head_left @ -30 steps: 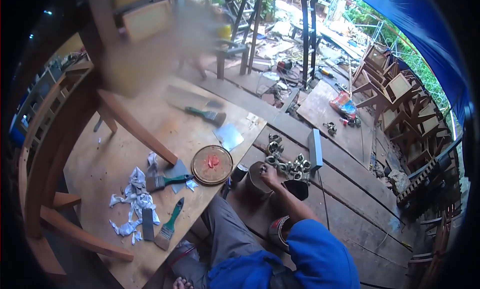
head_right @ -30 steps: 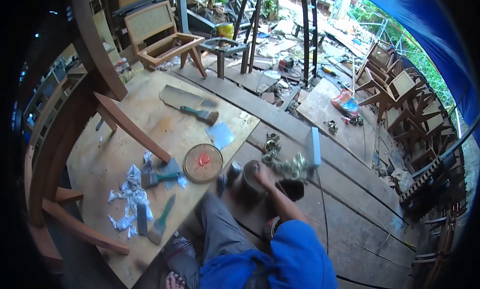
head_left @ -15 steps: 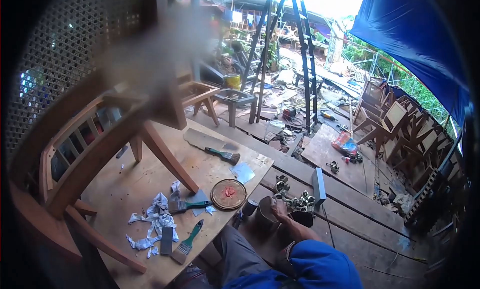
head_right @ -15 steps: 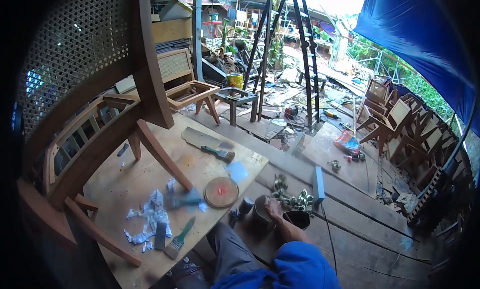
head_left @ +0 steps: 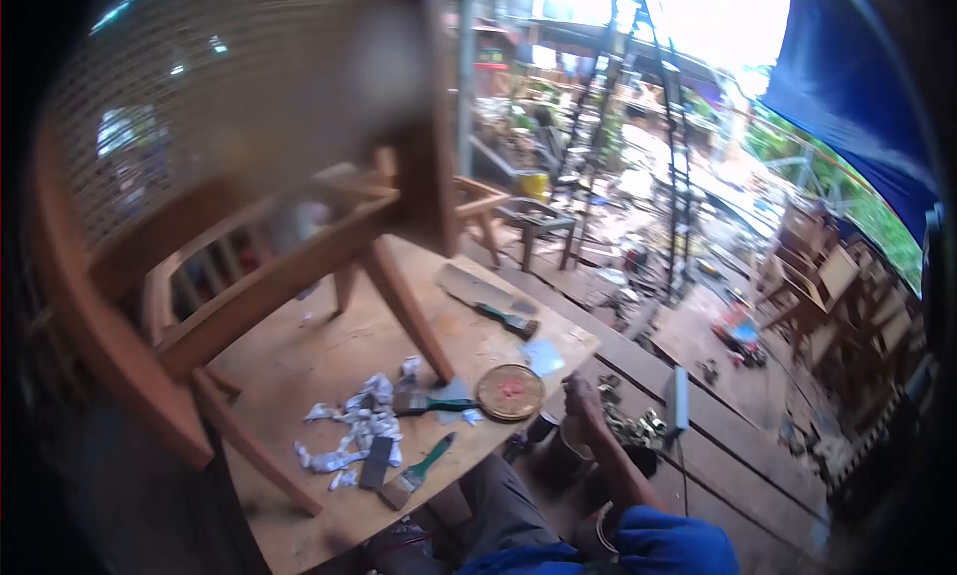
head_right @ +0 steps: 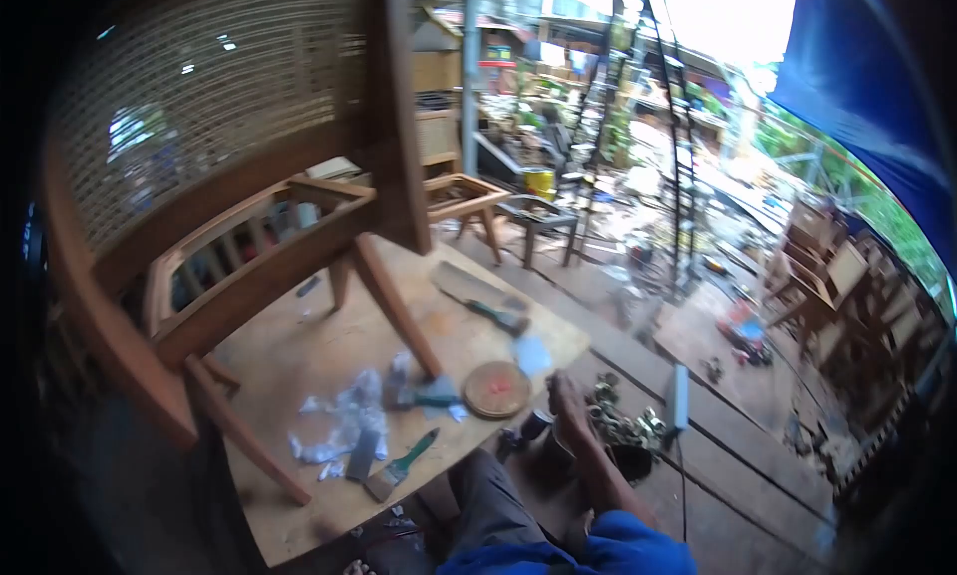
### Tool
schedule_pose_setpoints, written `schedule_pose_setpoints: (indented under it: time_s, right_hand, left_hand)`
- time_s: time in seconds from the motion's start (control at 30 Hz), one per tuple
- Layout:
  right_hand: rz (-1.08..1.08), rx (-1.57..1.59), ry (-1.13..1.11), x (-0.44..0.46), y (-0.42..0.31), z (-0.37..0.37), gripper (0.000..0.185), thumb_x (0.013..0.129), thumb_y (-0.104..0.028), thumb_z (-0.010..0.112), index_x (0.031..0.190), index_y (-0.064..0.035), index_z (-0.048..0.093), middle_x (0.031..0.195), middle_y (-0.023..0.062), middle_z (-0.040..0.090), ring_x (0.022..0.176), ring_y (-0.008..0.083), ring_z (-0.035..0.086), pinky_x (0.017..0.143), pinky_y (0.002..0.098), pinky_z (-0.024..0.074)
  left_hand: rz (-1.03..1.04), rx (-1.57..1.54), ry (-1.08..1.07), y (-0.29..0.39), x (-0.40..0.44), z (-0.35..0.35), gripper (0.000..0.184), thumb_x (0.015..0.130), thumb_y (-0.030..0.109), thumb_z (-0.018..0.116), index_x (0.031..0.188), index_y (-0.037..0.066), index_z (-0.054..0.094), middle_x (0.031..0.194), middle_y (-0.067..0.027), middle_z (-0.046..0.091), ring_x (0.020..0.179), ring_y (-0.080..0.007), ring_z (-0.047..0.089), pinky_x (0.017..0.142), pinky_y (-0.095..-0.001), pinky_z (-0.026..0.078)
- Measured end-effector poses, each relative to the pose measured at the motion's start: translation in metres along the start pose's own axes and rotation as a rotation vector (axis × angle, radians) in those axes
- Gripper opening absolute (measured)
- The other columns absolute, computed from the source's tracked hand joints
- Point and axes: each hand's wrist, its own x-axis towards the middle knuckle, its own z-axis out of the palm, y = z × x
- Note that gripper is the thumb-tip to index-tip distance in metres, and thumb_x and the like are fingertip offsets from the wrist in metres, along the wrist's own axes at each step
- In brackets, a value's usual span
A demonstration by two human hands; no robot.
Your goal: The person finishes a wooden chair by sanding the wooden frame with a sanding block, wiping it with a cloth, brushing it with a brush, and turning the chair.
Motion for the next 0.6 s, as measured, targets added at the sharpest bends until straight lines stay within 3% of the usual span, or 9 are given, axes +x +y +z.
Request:
schedule_pose_setpoints:
  time_s: [0.07, 0.17, 0.23, 0.27, 0.3, 0.4, 0.43, 0.5, 0.6]
  right_hand:
    - [-0.015, 0.365, -0.188, -0.012, -0.084, 0.072, 0.045, 0.102, -0.041, 0.048, 0.120, -0.0033, 0.063, 0.092, 0.0020, 0.060, 0.069, 0.0109, 0.051, 0.063, 0.0260, 0.0413]
    - [-0.469, 0.037, -0.516, -0.078, -0.208, 0.164, 0.041, 0.101, -0.025, 0.056, 0.133, 0.0020, 0.055, 0.103, 0.0079, 0.069, 0.075, 0.0084, 0.059, 0.059, 0.0207, 0.0488]
    - [-0.658, 0.016, -0.637, -0.128, -0.267, 0.222, 0.030, 0.098, -0.011, 0.059, 0.126, -0.0004, 0.059, 0.110, 0.0123, 0.070, 0.091, 0.0142, 0.068, 0.068, 0.0237, 0.0550]
    - [-0.833, 0.038, -0.763, -0.151, -0.293, 0.248, 0.029, 0.095, -0.003, 0.061, 0.124, 0.0000, 0.061, 0.111, 0.0129, 0.069, 0.097, 0.0174, 0.068, 0.073, 0.0260, 0.0564]
    - [-1.328, -0.060, -0.707, -0.168, -0.321, 0.275, 0.028, 0.091, 0.001, 0.064, 0.119, -0.0007, 0.065, 0.109, 0.0134, 0.067, 0.096, 0.0195, 0.068, 0.077, 0.0289, 0.0572]
    - [-1.600, 0.111, -0.868, -0.211, -0.350, 0.348, 0.042, 0.084, 0.010, 0.063, 0.122, -0.0070, 0.069, 0.109, 0.0143, 0.065, 0.094, 0.0233, 0.065, 0.074, 0.0330, 0.0564]
    - [-1.916, 0.025, -0.899, -0.217, -0.343, 0.383, 0.048, 0.075, 0.010, 0.067, 0.120, -0.0064, 0.069, 0.111, 0.0143, 0.064, 0.092, 0.0257, 0.063, 0.074, 0.0363, 0.0550]
    - [-2.077, 0.006, -0.898, -0.217, -0.323, 0.413, 0.043, 0.070, 0.006, 0.071, 0.112, -0.0051, 0.072, 0.108, 0.0117, 0.067, 0.087, 0.0262, 0.062, 0.072, 0.0352, 0.0507]
    - [-2.219, 0.167, -0.784, -0.214, -0.371, 0.454, 0.039, 0.068, 0.006, 0.068, 0.106, -0.0047, 0.072, 0.098, 0.0080, 0.066, 0.084, 0.0246, 0.059, 0.068, 0.0368, 0.0450]
  left_hand:
    - [0.044, -0.023, 0.010, 0.008, -0.004, 0.008, 0.023, 0.091, 0.028, 0.073, 0.104, 0.010, 0.068, 0.083, 0.0015, 0.063, 0.070, -0.0092, 0.055, 0.064, -0.0244, 0.047]
    - [0.083, -0.032, 0.033, -0.015, 0.015, -0.009, 0.019, 0.090, 0.029, 0.073, 0.099, 0.013, 0.068, 0.076, 0.0047, 0.061, 0.062, -0.0066, 0.053, 0.054, -0.0221, 0.045]
    - [0.120, 0.027, 0.049, -0.009, 0.002, -0.012, 0.021, 0.095, 0.021, 0.066, 0.111, 0.007, 0.066, 0.096, -0.0016, 0.069, 0.079, -0.0085, 0.063, 0.069, -0.0239, 0.053]
    - [0.119, 0.001, 0.073, -0.007, 0.000, -0.009, 0.016, 0.093, 0.017, 0.067, 0.105, 0.007, 0.068, 0.092, -0.0015, 0.070, 0.075, -0.0086, 0.065, 0.068, -0.0233, 0.054]
    - [0.128, -0.024, 0.104, -0.004, -0.003, -0.003, 0.016, 0.093, 0.017, 0.067, 0.105, 0.007, 0.068, 0.092, -0.0015, 0.070, 0.075, -0.0086, 0.065, 0.068, -0.0233, 0.054]
    - [0.167, -0.013, 0.061, -0.002, -0.011, 0.002, 0.011, 0.095, 0.017, 0.066, 0.101, 0.008, 0.067, 0.090, -0.0017, 0.069, 0.073, -0.0076, 0.064, 0.066, -0.0226, 0.052]
    - [0.168, -0.023, 0.072, -0.005, -0.013, 0.005, 0.011, 0.095, 0.017, 0.066, 0.101, 0.008, 0.067, 0.090, -0.0017, 0.069, 0.073, -0.0076, 0.064, 0.066, -0.0226, 0.052]
    - [0.052, -0.121, 0.176, -0.010, -0.014, 0.017, 0.017, 0.091, 0.028, 0.073, 0.098, 0.014, 0.067, 0.076, 0.0057, 0.061, 0.059, -0.0054, 0.053, 0.049, -0.0211, 0.044]
    - [0.154, -0.179, 0.142, -0.040, 0.004, 0.000, 0.017, 0.091, 0.027, 0.072, 0.099, 0.014, 0.067, 0.077, 0.0047, 0.062, 0.060, -0.0056, 0.054, 0.050, -0.0215, 0.045]
